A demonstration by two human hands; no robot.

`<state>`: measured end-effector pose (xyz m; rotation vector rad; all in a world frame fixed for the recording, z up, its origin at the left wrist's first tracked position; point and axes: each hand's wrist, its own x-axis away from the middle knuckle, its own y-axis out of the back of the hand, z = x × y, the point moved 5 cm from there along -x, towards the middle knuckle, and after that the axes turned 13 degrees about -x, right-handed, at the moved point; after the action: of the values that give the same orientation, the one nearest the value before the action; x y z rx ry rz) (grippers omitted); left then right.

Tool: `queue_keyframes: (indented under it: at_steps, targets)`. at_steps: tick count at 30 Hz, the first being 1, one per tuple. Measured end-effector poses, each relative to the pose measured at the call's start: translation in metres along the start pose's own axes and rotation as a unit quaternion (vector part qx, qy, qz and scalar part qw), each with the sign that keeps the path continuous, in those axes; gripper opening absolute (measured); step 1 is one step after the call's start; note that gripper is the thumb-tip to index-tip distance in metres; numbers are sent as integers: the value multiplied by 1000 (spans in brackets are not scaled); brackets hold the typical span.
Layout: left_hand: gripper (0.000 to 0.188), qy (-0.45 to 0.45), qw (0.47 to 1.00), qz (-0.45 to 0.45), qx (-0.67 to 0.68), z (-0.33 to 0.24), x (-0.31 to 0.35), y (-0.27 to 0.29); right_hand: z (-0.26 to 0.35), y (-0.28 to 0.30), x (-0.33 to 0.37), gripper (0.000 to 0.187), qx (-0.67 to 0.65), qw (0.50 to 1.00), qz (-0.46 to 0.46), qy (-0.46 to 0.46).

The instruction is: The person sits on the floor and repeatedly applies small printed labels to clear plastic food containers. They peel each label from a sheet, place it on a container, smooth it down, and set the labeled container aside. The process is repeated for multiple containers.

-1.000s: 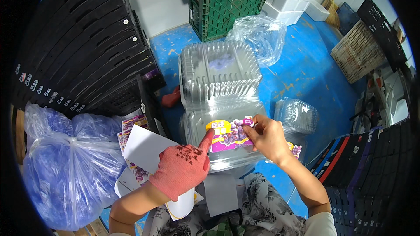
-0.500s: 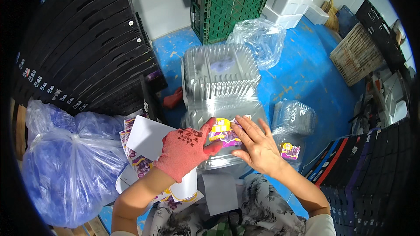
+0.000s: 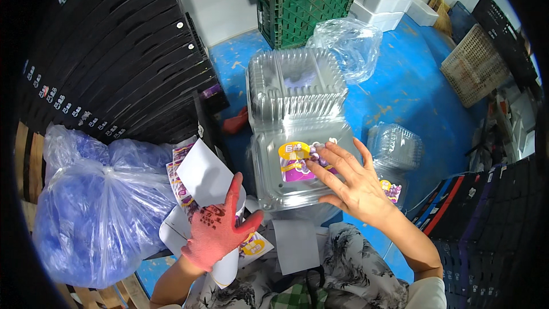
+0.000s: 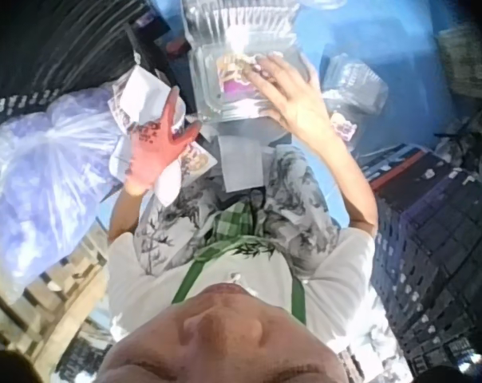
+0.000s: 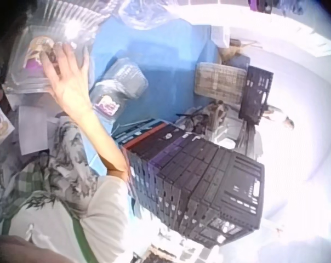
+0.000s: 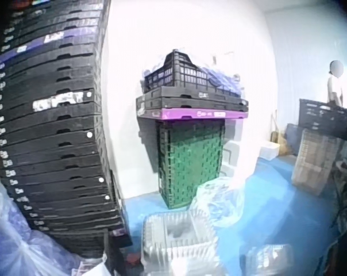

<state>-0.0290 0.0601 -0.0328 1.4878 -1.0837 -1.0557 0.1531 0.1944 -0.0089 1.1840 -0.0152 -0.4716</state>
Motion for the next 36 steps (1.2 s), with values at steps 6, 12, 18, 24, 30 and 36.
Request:
queue_keyframes:
  at_steps: [6, 12, 18, 24, 30, 36]
  targets:
    - [92, -6, 999, 36, -16, -5, 0, -15, 4, 18, -4, 68, 2, 998, -66, 3]
    - [86, -21, 999, -42, 19, -9, -16, -11, -1, 18, -4, 60, -9, 994, -106, 26]
    - [91, -3, 998, -44, 33, -11, -29, -14, 7, 7, -6, 50, 38, 995, -92, 30]
    - [93, 23, 1000, 3, 2, -15, -36, -31, -6, 32, -23, 32, 87, 971, -216, 61]
    - [93, -23, 998, -35, -51, -12, -33, -42, -11, 61, -44, 36, 66, 957, -282, 30]
    - [88, -17, 1000, 2, -16, -13, -36, -44, -27, 102, -23, 45, 120, 899, -420, 45]
